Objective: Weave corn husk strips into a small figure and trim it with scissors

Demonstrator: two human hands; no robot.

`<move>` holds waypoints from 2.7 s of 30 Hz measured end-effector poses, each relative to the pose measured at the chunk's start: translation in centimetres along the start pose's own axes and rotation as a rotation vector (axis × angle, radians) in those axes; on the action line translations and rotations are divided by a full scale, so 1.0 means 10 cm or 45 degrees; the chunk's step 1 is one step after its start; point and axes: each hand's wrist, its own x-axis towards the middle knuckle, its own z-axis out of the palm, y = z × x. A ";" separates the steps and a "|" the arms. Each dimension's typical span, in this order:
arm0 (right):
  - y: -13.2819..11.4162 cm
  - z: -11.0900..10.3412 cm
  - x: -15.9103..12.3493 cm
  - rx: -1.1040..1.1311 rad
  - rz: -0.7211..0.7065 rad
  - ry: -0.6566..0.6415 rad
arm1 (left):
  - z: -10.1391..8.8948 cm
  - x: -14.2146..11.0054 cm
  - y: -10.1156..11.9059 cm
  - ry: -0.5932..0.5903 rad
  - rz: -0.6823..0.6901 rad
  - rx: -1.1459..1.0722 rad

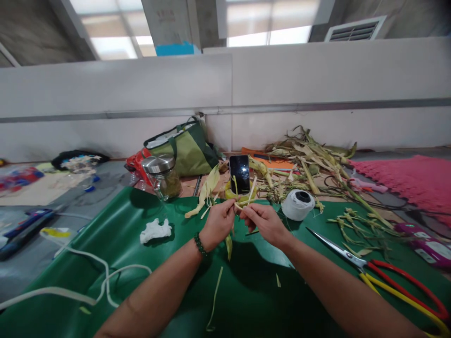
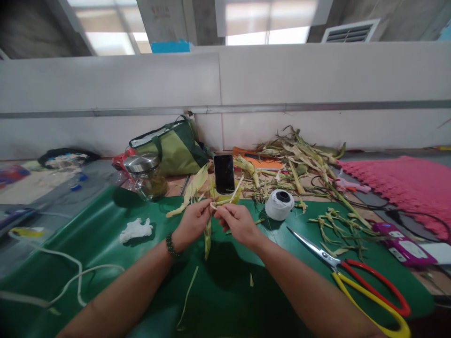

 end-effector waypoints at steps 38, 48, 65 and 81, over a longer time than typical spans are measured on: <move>-0.11 0.01 -0.11 -1.276 -1.333 0.059 | -0.08 0.00 0.13 -0.364 -0.413 -0.935; -0.05 -0.15 -0.04 -0.497 -0.571 0.289 | -0.22 -0.01 0.10 -0.685 -0.387 -0.862; -0.15 -0.04 -0.03 0.237 0.179 0.064 | -0.12 -0.04 0.16 -0.310 -0.233 -0.809; -0.13 -0.26 -0.12 -0.616 -1.003 -0.063 | -0.21 0.02 0.09 -0.150 -0.401 -0.985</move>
